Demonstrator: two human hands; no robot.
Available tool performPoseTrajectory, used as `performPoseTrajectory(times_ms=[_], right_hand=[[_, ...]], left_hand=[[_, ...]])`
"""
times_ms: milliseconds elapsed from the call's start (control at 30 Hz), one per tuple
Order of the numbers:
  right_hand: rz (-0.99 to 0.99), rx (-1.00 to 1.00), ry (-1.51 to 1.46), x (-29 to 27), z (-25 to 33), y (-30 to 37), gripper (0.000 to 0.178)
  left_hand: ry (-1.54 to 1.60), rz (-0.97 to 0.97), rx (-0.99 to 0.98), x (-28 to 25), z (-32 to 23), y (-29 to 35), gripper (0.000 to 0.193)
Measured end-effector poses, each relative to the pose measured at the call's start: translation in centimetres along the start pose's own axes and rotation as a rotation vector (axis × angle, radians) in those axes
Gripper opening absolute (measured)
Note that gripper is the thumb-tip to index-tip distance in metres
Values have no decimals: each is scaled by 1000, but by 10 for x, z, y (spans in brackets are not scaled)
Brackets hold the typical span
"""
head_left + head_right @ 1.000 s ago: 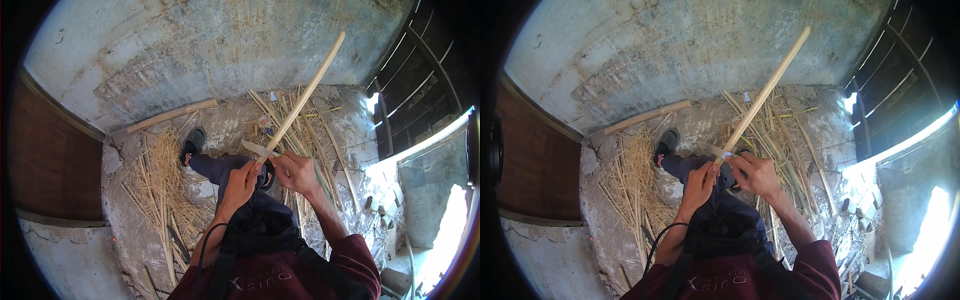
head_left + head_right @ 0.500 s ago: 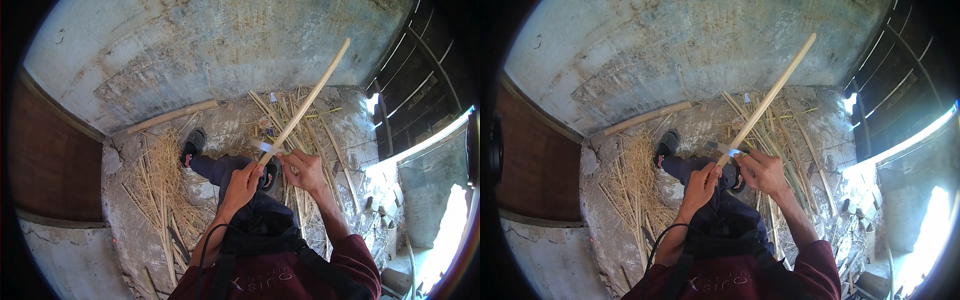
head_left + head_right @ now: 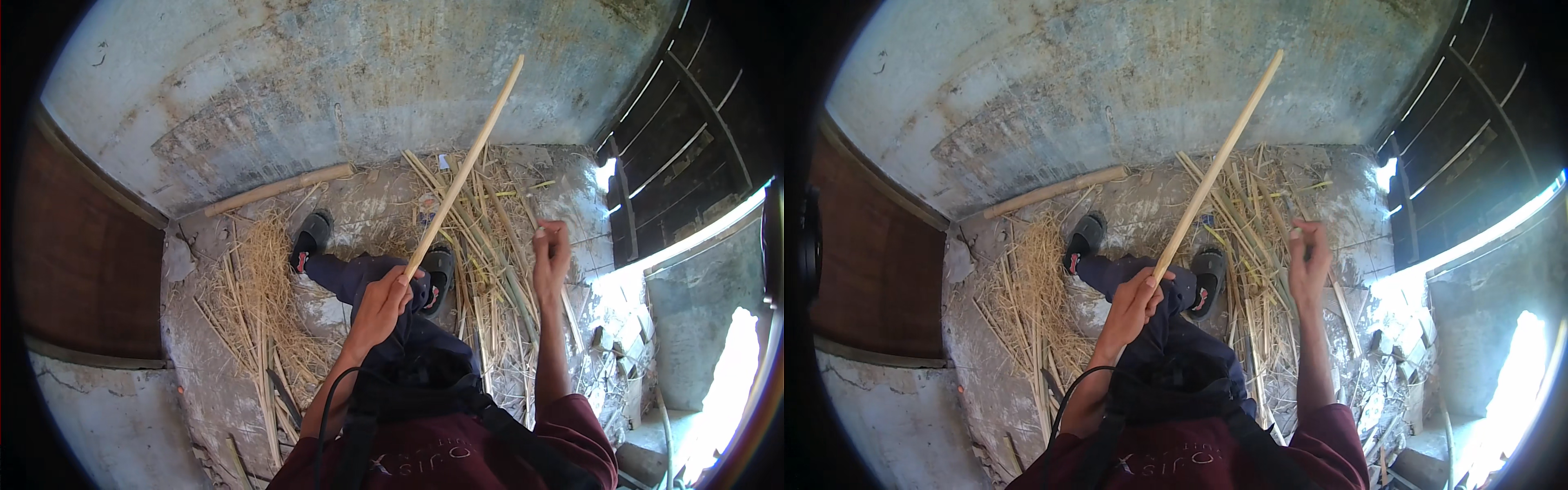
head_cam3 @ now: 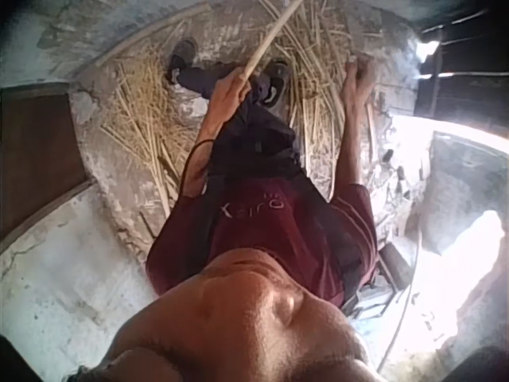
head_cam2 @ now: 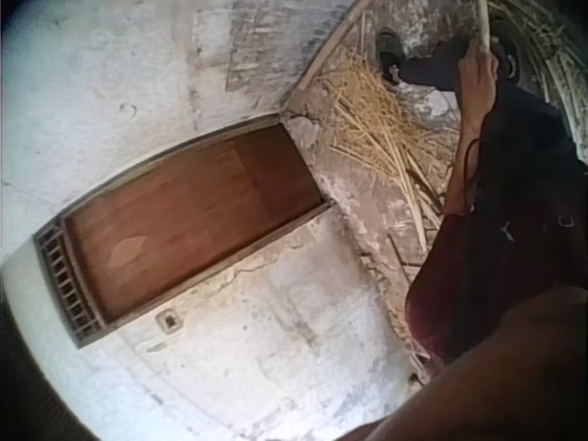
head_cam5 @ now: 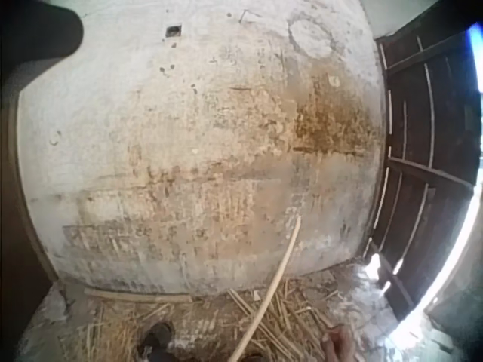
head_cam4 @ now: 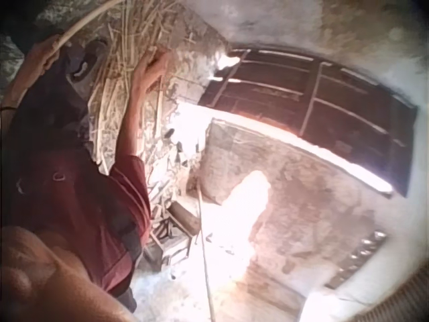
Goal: The person whittles and shapes a long bamboo pole using a knife while sitting on the floor.
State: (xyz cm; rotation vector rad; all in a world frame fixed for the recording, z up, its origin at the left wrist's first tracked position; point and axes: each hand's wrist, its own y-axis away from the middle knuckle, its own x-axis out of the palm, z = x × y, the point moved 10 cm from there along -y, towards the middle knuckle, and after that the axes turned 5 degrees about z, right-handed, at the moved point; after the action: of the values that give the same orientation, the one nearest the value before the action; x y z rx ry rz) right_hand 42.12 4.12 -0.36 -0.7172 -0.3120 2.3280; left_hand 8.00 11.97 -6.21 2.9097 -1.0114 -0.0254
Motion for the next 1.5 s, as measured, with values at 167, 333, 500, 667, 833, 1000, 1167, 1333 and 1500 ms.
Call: performPoseTrajectory(times_ms=[167, 333, 500, 667, 833, 1000, 1167, 1333, 1500], right_hand=[[272, -92, 70, 69, 56, 43, 18], [470, -297, -83, 111, 92, 61, 14], [489, -403, -82, 125, 98, 61, 14], [532, -476, -64, 132, 106, 63, 11], [542, -543, -28, 130, 112, 61, 11], [541, -571, 26, 127, 108, 55, 12], [367, -473, -1, 104, 85, 20, 7], [349, -386, 3, 91, 89, 10, 6], [456, -584, -25, 110, 104, 44, 9]], left_hand=[[-75, -21, 89, 2, -15, 0, 28], [-118, -30, 99, 3, -11, -10, 24], [-210, -78, 155, -1, -13, -10, 24], [-189, -109, 131, -5, -6, -7, 20], [-211, -126, 155, -7, -5, -5, 19], [-259, -153, 187, -7, -13, -3, 18], [-274, -155, 171, -10, -16, -1, 17], [-208, -172, 182, -11, -13, 0, 15], [-124, -92, 117, -3, -9, -3, 19]])
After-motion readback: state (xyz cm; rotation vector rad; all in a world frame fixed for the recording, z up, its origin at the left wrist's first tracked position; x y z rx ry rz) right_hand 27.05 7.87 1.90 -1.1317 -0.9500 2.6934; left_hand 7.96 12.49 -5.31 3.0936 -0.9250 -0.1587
